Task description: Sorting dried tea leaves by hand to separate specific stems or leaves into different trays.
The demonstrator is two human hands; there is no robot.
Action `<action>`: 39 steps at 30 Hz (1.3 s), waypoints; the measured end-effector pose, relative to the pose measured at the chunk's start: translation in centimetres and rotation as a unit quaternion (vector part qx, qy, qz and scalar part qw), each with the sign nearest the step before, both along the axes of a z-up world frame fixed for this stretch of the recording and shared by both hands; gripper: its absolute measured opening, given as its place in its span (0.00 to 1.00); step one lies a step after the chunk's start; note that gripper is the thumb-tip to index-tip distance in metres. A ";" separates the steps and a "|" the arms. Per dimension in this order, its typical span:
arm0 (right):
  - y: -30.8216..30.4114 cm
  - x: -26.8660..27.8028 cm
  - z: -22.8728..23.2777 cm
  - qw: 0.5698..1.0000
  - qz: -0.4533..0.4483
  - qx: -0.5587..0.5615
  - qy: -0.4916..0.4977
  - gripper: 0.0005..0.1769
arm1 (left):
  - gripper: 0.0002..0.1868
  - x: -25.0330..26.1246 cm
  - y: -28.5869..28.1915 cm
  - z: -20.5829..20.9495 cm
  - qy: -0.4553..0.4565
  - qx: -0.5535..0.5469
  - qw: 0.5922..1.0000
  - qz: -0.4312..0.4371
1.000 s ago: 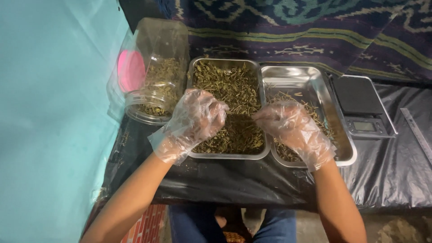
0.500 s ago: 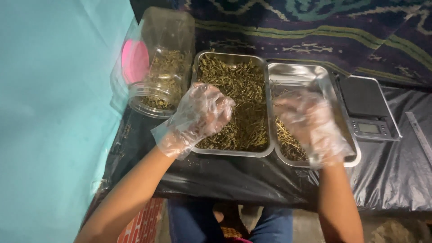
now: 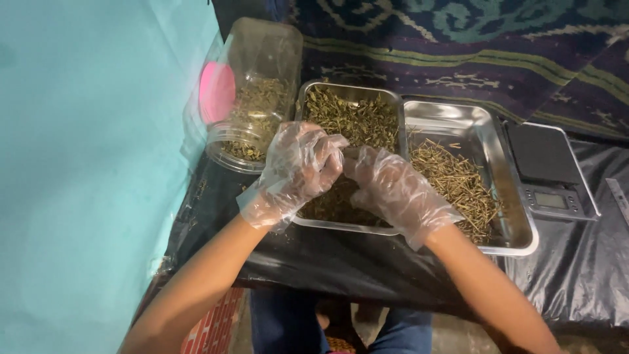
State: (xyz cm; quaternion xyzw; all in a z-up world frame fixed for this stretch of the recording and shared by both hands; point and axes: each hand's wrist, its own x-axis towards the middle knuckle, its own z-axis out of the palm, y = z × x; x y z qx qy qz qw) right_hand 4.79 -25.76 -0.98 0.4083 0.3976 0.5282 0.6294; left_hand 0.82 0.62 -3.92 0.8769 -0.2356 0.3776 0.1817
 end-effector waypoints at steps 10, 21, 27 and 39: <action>2.6 -1.1 6.0 0.273 -0.145 0.488 0.816 0.17 | 0.10 0.4 -0.3 2.4 -0.273 0.020 0.962 -0.009; -2.5 2.9 -2.6 0.285 0.127 0.517 0.797 0.06 | 0.13 1.9 1.8 -5.2 -0.473 0.601 0.423 0.486; -1.4 1.2 0.9 0.461 -0.008 0.540 0.704 0.10 | 0.16 0.5 -0.9 -0.4 -0.372 0.862 -0.192 0.284; 0.3 4.3 -8.8 0.391 0.380 0.385 0.745 0.72 | 0.16 0.4 0.0 -1.5 -0.440 0.661 0.098 0.600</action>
